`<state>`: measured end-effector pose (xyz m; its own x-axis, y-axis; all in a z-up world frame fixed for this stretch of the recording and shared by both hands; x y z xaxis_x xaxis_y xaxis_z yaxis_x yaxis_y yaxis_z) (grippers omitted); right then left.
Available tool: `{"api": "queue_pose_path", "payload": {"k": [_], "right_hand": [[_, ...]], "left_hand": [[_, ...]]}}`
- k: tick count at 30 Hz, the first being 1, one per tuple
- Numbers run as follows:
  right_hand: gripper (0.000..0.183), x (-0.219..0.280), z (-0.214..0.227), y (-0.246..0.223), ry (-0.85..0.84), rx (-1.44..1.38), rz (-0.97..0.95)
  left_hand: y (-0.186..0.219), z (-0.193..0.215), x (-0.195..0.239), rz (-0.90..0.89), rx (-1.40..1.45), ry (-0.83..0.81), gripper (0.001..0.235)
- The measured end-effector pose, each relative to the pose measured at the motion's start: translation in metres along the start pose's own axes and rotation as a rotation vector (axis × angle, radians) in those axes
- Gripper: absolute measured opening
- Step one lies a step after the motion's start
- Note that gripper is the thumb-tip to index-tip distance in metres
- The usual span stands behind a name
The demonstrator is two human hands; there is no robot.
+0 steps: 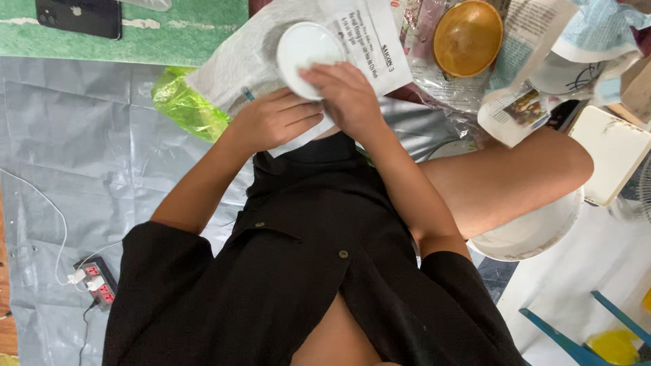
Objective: The person sits on the floor and wraps various ceramic dishes, including bowls and plates, with newspaper. They fold the newspaper around each item individually and place the wrapped items into a white plastic basket.
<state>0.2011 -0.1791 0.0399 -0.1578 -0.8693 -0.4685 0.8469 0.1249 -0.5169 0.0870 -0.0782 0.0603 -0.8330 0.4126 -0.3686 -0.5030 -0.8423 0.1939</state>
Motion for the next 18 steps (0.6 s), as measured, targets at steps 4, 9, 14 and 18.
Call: {"api": "queue_pose_path", "payload": {"k": [4, 9, 14, 18], "right_hand": [[0.008, -0.006, 0.001, -0.018, -0.101, 0.197, 0.121], [0.007, -0.012, 0.003, -0.026, -0.146, 0.220, 0.082], [0.017, -0.014, 0.002, -0.033, -0.125, 0.247, 0.025], [0.024, -0.013, 0.001, -0.033, -0.145, 0.185, -0.012]], "left_hand": [[-0.016, 0.008, 0.048, 0.296, 0.156, 0.265, 0.011], [-0.061, -0.027, 0.147, 0.988, 0.825, 1.053, 0.038], [-0.048, -0.008, 0.130, 0.919, 0.864, 0.816, 0.020], [-0.036, 0.025, 0.082, 0.897, 0.878, 0.664, 0.014]]}}
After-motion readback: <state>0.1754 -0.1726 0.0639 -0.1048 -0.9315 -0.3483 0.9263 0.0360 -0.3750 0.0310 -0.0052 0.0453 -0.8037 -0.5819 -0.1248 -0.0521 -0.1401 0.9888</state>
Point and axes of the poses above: each hand's wrist, its own x-axis away from the middle knuckle, its own z-axis out of the back of the hand, y = z × x, the point moved 7 cm from there along -x, towards the middle knuckle, and after that the axes turned 10 degrees about -y, right-handed, at the moved point
